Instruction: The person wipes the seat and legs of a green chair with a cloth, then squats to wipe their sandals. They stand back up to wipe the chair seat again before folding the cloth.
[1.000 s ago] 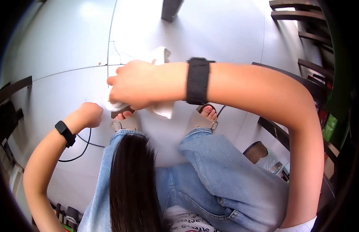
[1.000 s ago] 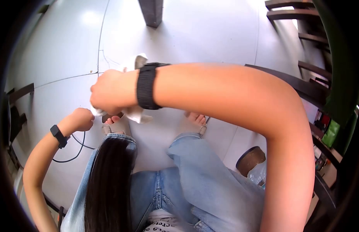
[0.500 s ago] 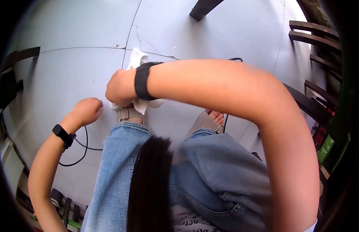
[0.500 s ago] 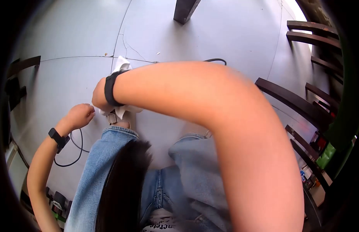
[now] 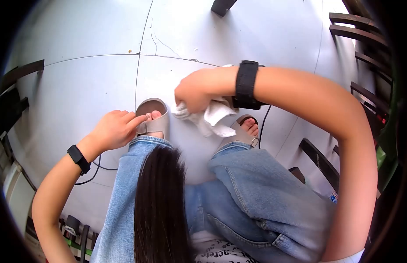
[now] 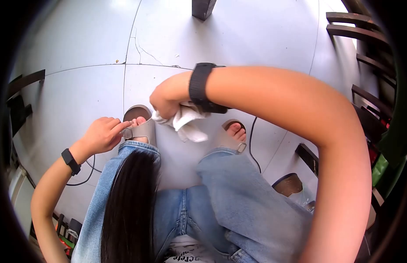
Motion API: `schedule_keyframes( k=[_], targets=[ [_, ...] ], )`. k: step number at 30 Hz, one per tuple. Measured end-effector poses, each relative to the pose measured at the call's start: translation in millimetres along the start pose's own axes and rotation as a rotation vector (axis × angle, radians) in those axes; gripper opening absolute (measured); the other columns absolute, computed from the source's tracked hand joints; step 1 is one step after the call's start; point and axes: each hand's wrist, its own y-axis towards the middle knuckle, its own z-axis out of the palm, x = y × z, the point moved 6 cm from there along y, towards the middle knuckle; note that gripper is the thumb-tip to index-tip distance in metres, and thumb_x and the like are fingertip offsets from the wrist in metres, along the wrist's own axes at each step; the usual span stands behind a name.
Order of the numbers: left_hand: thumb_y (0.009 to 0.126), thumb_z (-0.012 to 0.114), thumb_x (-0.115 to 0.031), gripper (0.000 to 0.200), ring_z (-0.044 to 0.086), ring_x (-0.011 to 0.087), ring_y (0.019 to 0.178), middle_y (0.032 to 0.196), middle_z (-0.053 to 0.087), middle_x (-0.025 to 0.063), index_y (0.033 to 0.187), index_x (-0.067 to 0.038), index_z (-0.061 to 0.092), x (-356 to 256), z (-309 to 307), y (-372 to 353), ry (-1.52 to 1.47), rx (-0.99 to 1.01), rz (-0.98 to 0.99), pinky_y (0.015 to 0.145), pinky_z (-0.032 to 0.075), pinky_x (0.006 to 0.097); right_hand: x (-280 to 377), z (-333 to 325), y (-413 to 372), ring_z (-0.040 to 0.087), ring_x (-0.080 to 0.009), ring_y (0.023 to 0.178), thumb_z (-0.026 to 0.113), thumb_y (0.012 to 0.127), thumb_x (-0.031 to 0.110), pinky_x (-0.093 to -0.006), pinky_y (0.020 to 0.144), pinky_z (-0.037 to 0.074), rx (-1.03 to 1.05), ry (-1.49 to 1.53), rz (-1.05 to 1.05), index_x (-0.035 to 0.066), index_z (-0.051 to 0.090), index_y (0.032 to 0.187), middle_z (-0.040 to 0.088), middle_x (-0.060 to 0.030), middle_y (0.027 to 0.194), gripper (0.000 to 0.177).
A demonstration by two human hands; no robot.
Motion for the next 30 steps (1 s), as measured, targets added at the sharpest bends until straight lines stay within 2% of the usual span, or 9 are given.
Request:
schedule_keyframes(
  k=[2, 5, 11, 20, 23, 26, 29, 30],
  targets=[
    [0.073, 0.063, -0.007, 0.050, 0.053, 0.0203, 0.067, 0.074, 0.053, 0.0023, 0.122, -0.010, 0.053, -1.8, 6.3, -4.4, 0.095, 0.041, 0.079, 0.062, 0.045, 0.0325, -4.5, 12.4, -11.5, 0.062, -0.0307, 0.101, 0.057, 0.070, 0.013, -0.0380, 0.087, 0.048, 0.035, 0.018, 0.007, 0.013, 0.061, 0.122, 0.065, -0.0149, 0.109, 0.052],
    [0.075, 0.062, -0.009, 0.055, 0.053, 0.0178, 0.066, 0.074, 0.054, 0.0015, 0.128, -0.011, 0.050, -2.8, 15.1, -9.8, 0.218, 0.092, 0.145, 0.062, 0.043, 0.0307, -9.1, 28.7, -25.3, 0.061, -0.0316, 0.103, 0.056, 0.070, 0.011, -0.0384, 0.087, 0.048, 0.076, 0.045, 0.033, 0.013, 0.060, 0.123, 0.065, -0.0155, 0.109, 0.053],
    [0.081, 0.057, -0.015, 0.054, 0.052, 0.0170, 0.065, 0.073, 0.054, 0.0015, 0.133, -0.012, 0.045, -7.8, 19.0, -4.6, 0.371, 0.145, 0.116, 0.061, 0.041, 0.0302, -17.7, 38.8, -39.2, 0.061, -0.0321, 0.101, 0.056, 0.069, 0.009, -0.0384, 0.086, 0.049, 0.058, 0.070, 0.023, 0.011, 0.060, 0.122, 0.065, -0.0161, 0.108, 0.054],
    [0.082, 0.058, -0.020, 0.057, 0.052, 0.0172, 0.064, 0.071, 0.055, 0.0026, 0.135, -0.007, 0.042, -13.6, 18.5, 3.4, 0.395, 0.222, 0.056, 0.060, 0.039, 0.0308, -14.3, 31.9, -44.1, 0.062, -0.0315, 0.099, 0.056, 0.068, 0.008, -0.0381, 0.083, 0.050, 0.057, 0.095, 0.024, 0.010, 0.061, 0.121, 0.066, -0.0161, 0.106, 0.053],
    [0.089, 0.051, -0.021, 0.056, 0.057, 0.0184, 0.061, 0.075, 0.061, 0.0051, 0.140, -0.008, 0.035, -12.1, 18.1, 13.7, 0.393, 0.335, -0.020, 0.060, 0.042, 0.0302, -14.1, 30.9, -41.9, 0.062, -0.0315, 0.099, 0.056, 0.068, 0.008, -0.0380, 0.083, 0.050, 0.056, 0.078, 0.030, 0.010, 0.061, 0.121, 0.066, -0.0162, 0.106, 0.053],
    [0.088, 0.054, -0.021, 0.053, 0.059, 0.0198, 0.064, 0.076, 0.062, 0.0059, 0.137, -0.007, 0.039, -10.9, 15.4, 19.0, 0.341, 0.307, 0.002, 0.062, 0.045, 0.0316, -12.8, 30.0, -43.8, 0.062, -0.0317, 0.099, 0.056, 0.068, 0.008, -0.0379, 0.084, 0.050, 0.053, 0.080, 0.017, 0.010, 0.061, 0.121, 0.066, -0.0167, 0.106, 0.054],
    [0.086, 0.058, -0.023, 0.045, 0.062, 0.0217, 0.069, 0.078, 0.062, 0.0063, 0.126, -0.007, 0.046, 2.2, 2.3, 29.9, 0.198, 0.154, -0.034, 0.066, 0.048, 0.0334, -15.4, 28.7, -44.6, 0.062, -0.0320, 0.099, 0.055, 0.067, 0.006, -0.0377, 0.084, 0.050, 0.037, 0.089, 0.024, 0.009, 0.061, 0.121, 0.066, -0.0171, 0.106, 0.054],
    [0.086, 0.061, -0.024, 0.031, 0.063, 0.0225, 0.074, 0.081, 0.062, 0.0066, 0.111, -0.008, 0.052, 8.7, 0.4, 35.9, 0.161, 0.154, -0.086, 0.068, 0.050, 0.0336, -17.3, 28.7, -43.9, 0.062, -0.0321, 0.099, 0.055, 0.067, 0.006, -0.0377, 0.084, 0.050, 0.034, 0.106, 0.025, 0.009, 0.061, 0.120, 0.066, -0.0172, 0.105, 0.054]
  ],
)
